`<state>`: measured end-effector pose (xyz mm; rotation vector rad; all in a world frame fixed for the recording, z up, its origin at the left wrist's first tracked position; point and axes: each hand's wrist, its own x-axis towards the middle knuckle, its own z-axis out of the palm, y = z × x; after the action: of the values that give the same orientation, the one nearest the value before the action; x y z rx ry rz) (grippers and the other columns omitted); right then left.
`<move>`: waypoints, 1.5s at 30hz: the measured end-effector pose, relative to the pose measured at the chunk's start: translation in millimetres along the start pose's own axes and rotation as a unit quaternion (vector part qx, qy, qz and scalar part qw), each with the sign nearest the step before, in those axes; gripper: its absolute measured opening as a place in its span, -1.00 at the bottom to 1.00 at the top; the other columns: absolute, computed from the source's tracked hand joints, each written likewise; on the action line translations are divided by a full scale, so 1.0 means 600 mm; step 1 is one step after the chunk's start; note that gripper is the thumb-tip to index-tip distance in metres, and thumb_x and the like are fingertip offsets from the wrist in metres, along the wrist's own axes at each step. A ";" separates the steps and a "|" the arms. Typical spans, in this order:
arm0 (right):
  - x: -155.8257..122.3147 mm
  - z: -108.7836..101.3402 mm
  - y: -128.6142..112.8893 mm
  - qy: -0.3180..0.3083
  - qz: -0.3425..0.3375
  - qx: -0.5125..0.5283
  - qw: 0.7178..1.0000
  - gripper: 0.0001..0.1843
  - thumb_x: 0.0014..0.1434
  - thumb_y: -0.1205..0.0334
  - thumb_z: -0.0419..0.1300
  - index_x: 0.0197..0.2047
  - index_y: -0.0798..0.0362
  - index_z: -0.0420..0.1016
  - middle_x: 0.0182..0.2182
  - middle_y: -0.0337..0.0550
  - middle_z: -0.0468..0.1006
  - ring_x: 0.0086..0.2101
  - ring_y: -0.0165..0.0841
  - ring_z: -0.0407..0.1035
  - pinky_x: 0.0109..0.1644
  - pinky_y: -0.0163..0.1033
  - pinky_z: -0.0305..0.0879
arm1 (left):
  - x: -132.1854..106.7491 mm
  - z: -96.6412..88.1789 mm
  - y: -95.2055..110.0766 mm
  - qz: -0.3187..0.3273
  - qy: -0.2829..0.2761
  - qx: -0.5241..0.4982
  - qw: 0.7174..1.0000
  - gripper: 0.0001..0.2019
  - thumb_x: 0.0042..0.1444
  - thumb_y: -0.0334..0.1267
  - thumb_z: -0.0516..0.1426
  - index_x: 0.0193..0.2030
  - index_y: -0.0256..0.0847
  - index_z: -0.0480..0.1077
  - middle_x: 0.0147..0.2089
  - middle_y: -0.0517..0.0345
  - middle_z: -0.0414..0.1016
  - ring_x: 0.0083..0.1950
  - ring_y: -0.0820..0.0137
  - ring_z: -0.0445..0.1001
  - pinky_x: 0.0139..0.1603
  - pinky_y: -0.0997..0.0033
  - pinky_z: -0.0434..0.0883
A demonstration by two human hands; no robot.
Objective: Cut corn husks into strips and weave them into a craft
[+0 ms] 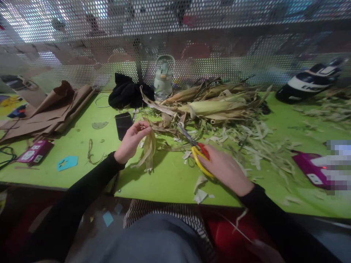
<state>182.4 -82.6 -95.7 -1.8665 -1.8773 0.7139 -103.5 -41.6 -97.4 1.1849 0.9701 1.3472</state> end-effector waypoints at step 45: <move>0.005 0.037 -0.093 -0.260 -0.032 0.445 0.856 -0.59 0.15 -0.13 0.34 -0.25 0.07 0.47 -0.44 -0.29 0.48 -0.45 -0.47 0.43 -0.33 -0.31 0.37 | 0.048 0.027 0.112 -0.031 -0.026 -0.096 0.995 -0.82 0.18 -0.42 0.16 -0.37 -0.20 0.21 -0.30 0.21 0.56 -0.47 0.64 0.40 -0.51 0.66 0.27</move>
<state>124.5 -80.1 -79.2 -1.0486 -1.4160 1.8167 -99.1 -22.4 -25.1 1.0299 0.8144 1.3229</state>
